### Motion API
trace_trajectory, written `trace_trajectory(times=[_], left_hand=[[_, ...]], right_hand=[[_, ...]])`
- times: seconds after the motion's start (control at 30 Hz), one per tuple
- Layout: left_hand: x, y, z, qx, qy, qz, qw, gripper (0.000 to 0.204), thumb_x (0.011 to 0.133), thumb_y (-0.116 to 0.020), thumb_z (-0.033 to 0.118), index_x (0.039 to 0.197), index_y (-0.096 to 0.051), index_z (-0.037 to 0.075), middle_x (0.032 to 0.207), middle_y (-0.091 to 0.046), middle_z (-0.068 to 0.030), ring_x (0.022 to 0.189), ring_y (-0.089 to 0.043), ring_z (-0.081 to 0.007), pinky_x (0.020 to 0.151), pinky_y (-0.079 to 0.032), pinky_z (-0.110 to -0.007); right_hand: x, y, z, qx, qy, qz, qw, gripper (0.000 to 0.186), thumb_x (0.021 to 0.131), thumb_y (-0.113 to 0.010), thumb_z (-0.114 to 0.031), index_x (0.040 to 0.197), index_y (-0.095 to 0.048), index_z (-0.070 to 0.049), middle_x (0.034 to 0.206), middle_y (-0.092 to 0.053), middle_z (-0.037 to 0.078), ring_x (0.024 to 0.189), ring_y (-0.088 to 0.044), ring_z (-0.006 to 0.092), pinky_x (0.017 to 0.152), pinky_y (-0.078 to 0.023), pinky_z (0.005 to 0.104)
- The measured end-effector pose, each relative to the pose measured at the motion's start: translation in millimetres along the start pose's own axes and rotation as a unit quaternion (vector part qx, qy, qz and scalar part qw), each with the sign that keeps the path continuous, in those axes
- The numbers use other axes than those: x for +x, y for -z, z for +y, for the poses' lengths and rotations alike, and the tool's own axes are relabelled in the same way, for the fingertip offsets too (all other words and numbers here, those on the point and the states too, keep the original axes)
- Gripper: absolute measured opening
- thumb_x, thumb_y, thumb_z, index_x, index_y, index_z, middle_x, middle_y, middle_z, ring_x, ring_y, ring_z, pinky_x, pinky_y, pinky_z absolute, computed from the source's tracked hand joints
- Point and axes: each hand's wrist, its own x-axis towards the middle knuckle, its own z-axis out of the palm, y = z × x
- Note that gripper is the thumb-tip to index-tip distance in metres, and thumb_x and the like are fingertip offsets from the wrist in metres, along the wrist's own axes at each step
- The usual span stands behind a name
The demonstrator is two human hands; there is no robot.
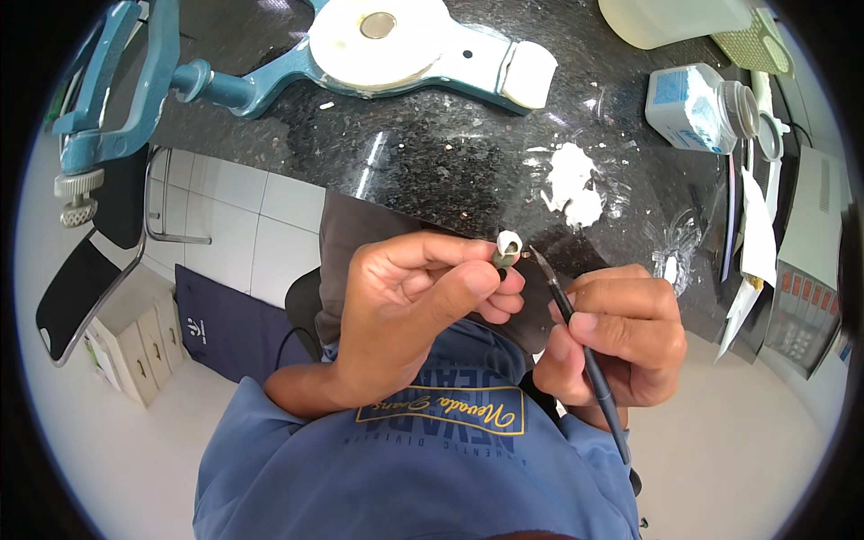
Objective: The person applies white paste onto a small dental component using a brush and then refines the application with a small pointed tool.
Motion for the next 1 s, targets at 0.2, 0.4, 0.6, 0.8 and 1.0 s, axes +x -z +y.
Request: trace_trajectory(times=[0.2, 0.4, 0.6, 0.8, 1.0], left_hand=[[0, 4, -2, 0.002, -0.003, -0.011, 1.0, 0.027, 0.095, -0.061, 0.022, 0.104, -0.063, -0.004, 0.09, -0.068, -0.0155, 0.076, -0.066, -0.0184, 0.068, -0.054, -0.03], [2, 8, -5, -0.076, -0.009, -0.043, 0.996, 0.018, 0.093, -0.06, 0.004, 0.108, -0.062, -0.006, 0.097, -0.069, -0.0196, 0.085, -0.069, -0.0193, 0.076, -0.057, -0.03], [1, 8, -5, -0.079, -0.006, -0.045, 0.996, 0.018, 0.093, -0.06, 0.004, 0.108, -0.062, -0.006, 0.096, -0.069, -0.0193, 0.085, -0.069, -0.0193, 0.076, -0.057, -0.029], [1, 8, -6, -0.081, -0.01, -0.04, 0.996, 0.019, 0.094, -0.06, 0.004, 0.109, -0.062, -0.007, 0.095, -0.069, -0.0194, 0.084, -0.069, -0.0191, 0.076, -0.058, -0.03], [1, 8, -6, -0.078, -0.013, -0.044, 0.996, 0.019, 0.094, -0.06, 0.005, 0.109, -0.061, -0.007, 0.095, -0.069, -0.019, 0.084, -0.069, -0.0192, 0.076, -0.058, -0.03]], right_hand=[[3, -9, -3, -0.017, 0.01, 0.033, 0.999, 0.027, 0.068, -0.08, 0.002, 0.087, -0.06, 0.0, 0.078, -0.061, 0.011, 0.062, -0.063, 0.0201, 0.056, -0.055, 0.0295], [4, -10, -3, -0.023, 0.007, 0.045, 0.999, 0.025, 0.069, -0.08, 0.001, 0.086, -0.061, 0.0, 0.074, -0.062, 0.011, 0.06, -0.062, 0.019, 0.054, -0.054, 0.0288], [6, -9, -2, -0.027, 0.017, 0.037, 0.999, 0.023, 0.071, -0.08, -0.001, 0.085, -0.061, 0.001, 0.072, -0.061, 0.01, 0.06, -0.062, 0.0181, 0.052, -0.053, 0.0275], [6, -10, -3, -0.035, 0.012, 0.038, 0.999, 0.022, 0.073, -0.08, -0.002, 0.084, -0.061, 0.001, 0.072, -0.061, 0.01, 0.059, -0.062, 0.0179, 0.052, -0.053, 0.0267], [4, -10, -6, -0.021, -0.002, 0.05, 0.999, 0.024, 0.07, -0.08, 0.0, 0.085, -0.062, 0.0, 0.073, -0.062, 0.01, 0.06, -0.062, 0.0188, 0.052, -0.053, 0.0282]])
